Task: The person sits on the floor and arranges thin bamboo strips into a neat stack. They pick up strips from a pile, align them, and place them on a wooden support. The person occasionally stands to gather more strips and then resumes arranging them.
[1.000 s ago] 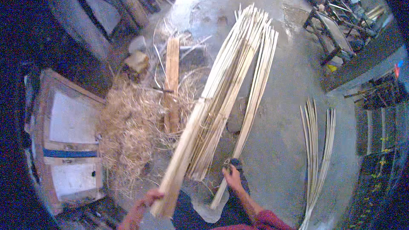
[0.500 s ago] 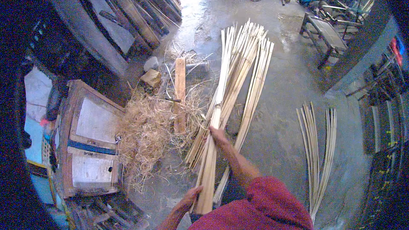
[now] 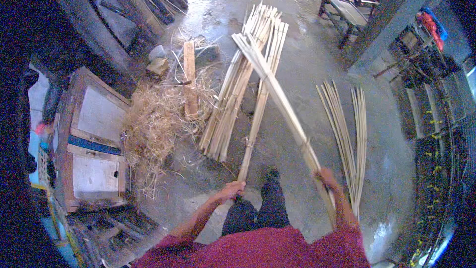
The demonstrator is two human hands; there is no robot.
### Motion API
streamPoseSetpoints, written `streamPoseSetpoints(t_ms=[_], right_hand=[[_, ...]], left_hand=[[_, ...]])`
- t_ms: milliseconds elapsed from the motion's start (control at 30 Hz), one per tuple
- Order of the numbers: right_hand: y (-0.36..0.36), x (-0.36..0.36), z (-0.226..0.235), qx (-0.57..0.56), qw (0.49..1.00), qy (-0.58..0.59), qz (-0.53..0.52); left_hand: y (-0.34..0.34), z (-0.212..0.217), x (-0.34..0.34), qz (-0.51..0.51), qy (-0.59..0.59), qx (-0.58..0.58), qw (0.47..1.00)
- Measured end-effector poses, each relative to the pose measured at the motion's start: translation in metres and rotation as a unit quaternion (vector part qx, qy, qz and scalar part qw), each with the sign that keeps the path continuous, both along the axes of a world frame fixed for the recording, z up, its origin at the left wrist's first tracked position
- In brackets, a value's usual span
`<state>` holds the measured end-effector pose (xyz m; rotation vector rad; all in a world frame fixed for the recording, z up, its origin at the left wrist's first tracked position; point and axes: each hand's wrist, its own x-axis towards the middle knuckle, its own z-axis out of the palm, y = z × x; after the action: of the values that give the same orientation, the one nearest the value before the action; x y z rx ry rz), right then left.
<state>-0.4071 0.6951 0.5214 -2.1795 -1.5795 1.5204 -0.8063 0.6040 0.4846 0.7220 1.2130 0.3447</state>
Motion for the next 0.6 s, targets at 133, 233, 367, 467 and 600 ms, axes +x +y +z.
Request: streamPoseSetpoints(t_ms=[133, 233, 367, 467, 600], right_hand=[[-0.199, 0.015, 0.058, -0.06, 0.994, -0.082, 0.04], [-0.31, 0.015, 0.107, -0.165, 0.985, -0.047, -0.004], [-0.414, 0.044, 0.129, -0.265, 0.964, -0.017, -0.012], [-0.471, 0.095, 0.127, -0.324, 0.946, 0.008, 0.001], [-0.462, 0.156, 0.122, -0.292, 0.94, 0.056, 0.167]], left_hand=[[0.02, -0.038, 0.042, 0.123, -0.03, -0.096, 0.987], [0.052, -0.054, 0.091, 0.269, -0.06, -0.145, 0.95], [0.041, -0.056, 0.15, 0.29, -0.32, -0.231, 0.872], [-0.004, -0.043, 0.188, 0.351, -0.221, -0.163, 0.895], [-0.047, -0.033, 0.224, 0.381, -0.181, -0.163, 0.892]])
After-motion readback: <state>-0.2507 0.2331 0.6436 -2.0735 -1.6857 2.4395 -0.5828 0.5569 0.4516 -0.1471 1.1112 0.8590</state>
